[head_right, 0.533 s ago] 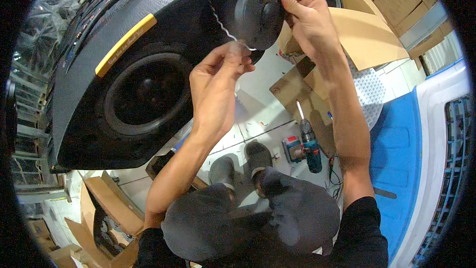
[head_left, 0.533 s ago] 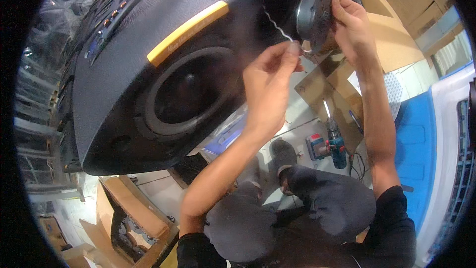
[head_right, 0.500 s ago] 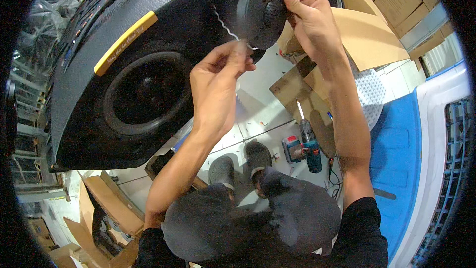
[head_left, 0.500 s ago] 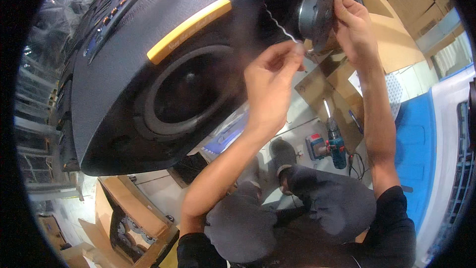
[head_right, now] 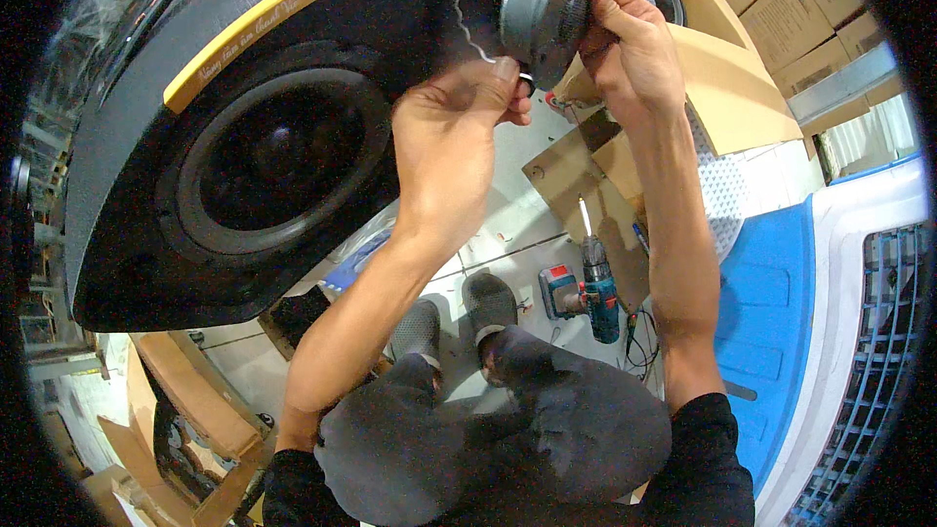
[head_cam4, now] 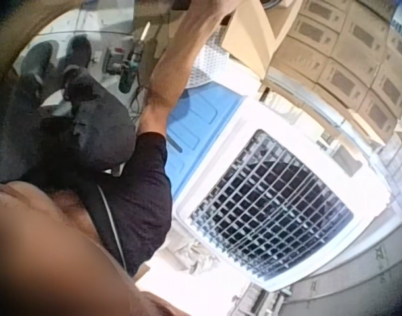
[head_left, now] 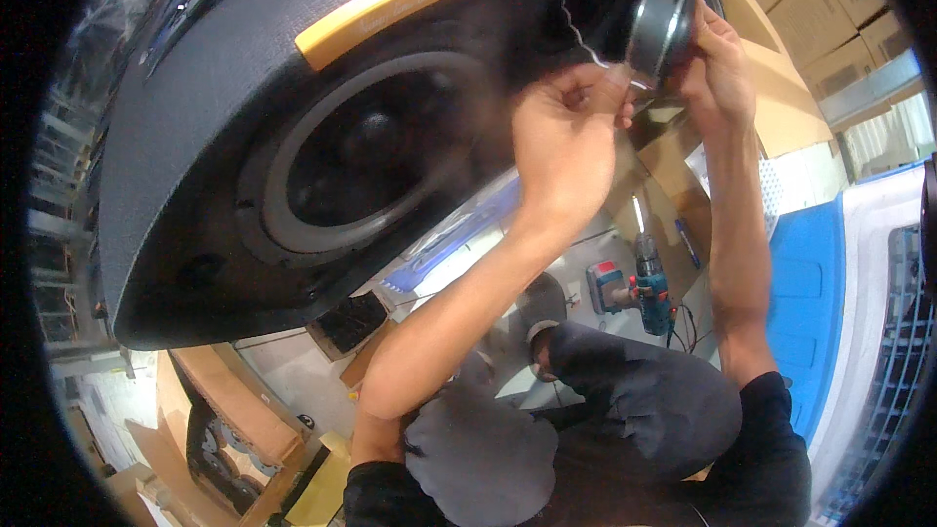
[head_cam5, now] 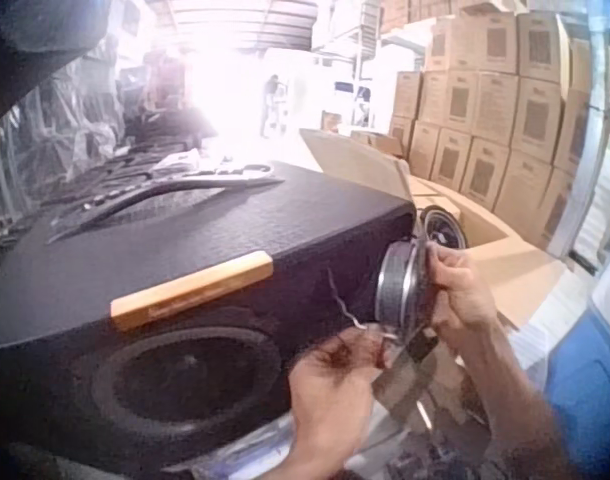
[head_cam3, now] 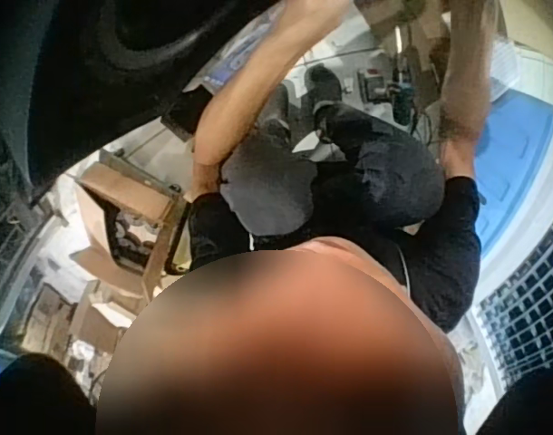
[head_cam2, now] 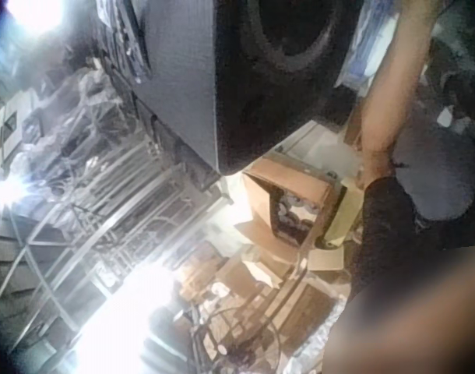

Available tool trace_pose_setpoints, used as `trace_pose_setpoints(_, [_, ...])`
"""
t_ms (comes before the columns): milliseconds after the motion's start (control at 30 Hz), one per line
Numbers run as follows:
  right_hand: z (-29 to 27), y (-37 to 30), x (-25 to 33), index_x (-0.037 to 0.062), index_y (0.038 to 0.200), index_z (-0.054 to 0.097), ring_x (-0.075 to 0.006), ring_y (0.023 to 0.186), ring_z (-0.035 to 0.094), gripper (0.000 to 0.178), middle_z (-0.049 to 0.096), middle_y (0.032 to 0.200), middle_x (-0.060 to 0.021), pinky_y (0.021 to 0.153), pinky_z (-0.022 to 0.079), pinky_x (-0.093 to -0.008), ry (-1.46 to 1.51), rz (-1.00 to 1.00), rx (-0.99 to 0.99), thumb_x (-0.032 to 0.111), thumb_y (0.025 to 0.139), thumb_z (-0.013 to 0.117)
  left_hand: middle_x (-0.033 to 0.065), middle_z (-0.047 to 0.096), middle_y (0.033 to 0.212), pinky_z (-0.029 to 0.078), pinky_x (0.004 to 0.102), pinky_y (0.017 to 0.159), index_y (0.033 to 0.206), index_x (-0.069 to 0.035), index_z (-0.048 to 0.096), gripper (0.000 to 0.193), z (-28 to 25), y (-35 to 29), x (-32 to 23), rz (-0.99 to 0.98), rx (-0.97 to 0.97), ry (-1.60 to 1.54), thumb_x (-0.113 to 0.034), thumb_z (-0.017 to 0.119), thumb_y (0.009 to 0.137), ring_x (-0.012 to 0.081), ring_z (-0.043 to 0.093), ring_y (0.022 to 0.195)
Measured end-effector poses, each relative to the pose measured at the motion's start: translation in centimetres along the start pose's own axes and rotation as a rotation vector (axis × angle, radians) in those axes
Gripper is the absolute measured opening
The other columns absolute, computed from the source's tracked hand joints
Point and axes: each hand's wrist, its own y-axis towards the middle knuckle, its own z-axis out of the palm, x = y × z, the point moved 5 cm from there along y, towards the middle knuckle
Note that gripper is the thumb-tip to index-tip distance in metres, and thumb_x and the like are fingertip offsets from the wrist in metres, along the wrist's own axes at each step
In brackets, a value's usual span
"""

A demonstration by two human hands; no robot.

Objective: The person assembles a speaker by attaching a circular component to the top, soldering wires, and securing the part. They handle the speaker, a soldering iron, and wires throughout the process.

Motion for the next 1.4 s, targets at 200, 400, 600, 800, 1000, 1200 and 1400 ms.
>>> trace_pose_setpoints(200, [-0.1,-0.2,-0.6,-0.0028,0.112,0.063,-0.0147,0.096,0.066,0.021,0.071,0.109,-0.0086,0.092,0.051,-0.0302,0.08,0.007,0.031,0.014,0.103,0.053,0.009,0.068,0.083,0.054,0.0322,0.073,0.091,0.004,0.07,0.017,0.3,0.0,0.5,-0.049,-0.015,-0.153,-0.012,0.066,0.098,0.0163,0.063,0.074])
trace_pose_setpoints(400, [0.3,-0.2,-0.8,-0.0019,0.108,0.064,-0.0138,0.096,0.065,0.022,0.071,0.107,-0.0083,0.091,0.05,-0.0297,-0.015,0.031,-0.059,0.018,0.104,0.056,0.0093,0.068,0.088,0.054,0.0329,0.076,0.095,0.003,0.07,0.019,-0.3,0.3,0.8,-0.056,-0.01,-0.137,-0.015,0.066,0.098,0.0168,0.064,0.079])
trace_pose_setpoints(600, [0.8,-0.3,-0.5,-0.0027,0.108,0.066,-0.0136,0.093,0.065,0.024,0.071,0.104,-0.0079,0.09,0.05,-0.0292,-0.096,-0.051,-0.197,0.019,0.103,0.057,0.0102,0.069,0.093,0.053,0.0318,0.08,0.103,0.007,0.068,0.034,-1.2,0.1,0.0,-0.066,-0.021,0.073,-0.026,0.059,0.104,0.0172,0.065,0.083])
trace_pose_setpoints(800, [1.6,-0.4,0.0,-0.0033,0.107,0.068,-0.0109,0.087,0.064,0.024,0.071,0.099,-0.0072,0.083,0.051,-0.0249,-0.168,-0.191,-0.178,0.019,0.102,0.06,0.0129,0.07,0.107,0.051,0.0308,0.087,0.119,0.007,0.065,0.04,-1.4,-1.8,-1.3,0.015,-0.042,0.195,-0.029,0.056,0.105,0.0167,0.066,0.092])
trace_pose_setpoints(1000, [1.3,-0.9,-1.2,-0.0011,0.105,0.069,-0.0053,0.074,0.055,0.019,0.064,0.085,0.0016,0.067,0.044,-0.0203,-0.445,-0.2,-0.455,0.017,0.1,0.065,0.0167,0.07,0.113,0.051,0.0343,0.091,0.127,0.006,0.061,0.039,-1.0,-3.0,-3.3,0.3,-0.103,0.469,-0.023,0.062,0.101,0.02,0.067,0.099])
trace_pose_setpoints(1200, [3.0,-1.0,-0.9,-0.003,0.101,0.07,-0.0034,0.075,0.05,0.014,0.063,0.085,0.0046,0.068,0.041,-0.0184,-0.559,-0.347,-0.469,0.01,0.097,0.068,0.0178,0.071,0.098,0.054,0.0331,0.072,0.109,0.003,0.069,0.024,-1.3,-2.7,-5.3,0.667,-0.192,0.811,-0.008,0.076,0.088,0.0243,0.069,0.079])
trace_pose_setpoints(1400, [4.4,-0.8,-0.3,-0.0028,0.096,0.071,-0.005,0.076,0.053,0.006,0.064,0.084,0.0033,0.069,0.044,-0.0204,-0.683,-0.411,-0.478,0.002,0.094,0.068,0.0141,0.072,0.087,0.053,0.0307,0.059,0.1,0.002,0.071,0.019,-1.6,-2.1,-5.8,0.766,-0.289,0.961,-0.007,0.079,0.085,0.0213,0.067,0.063])
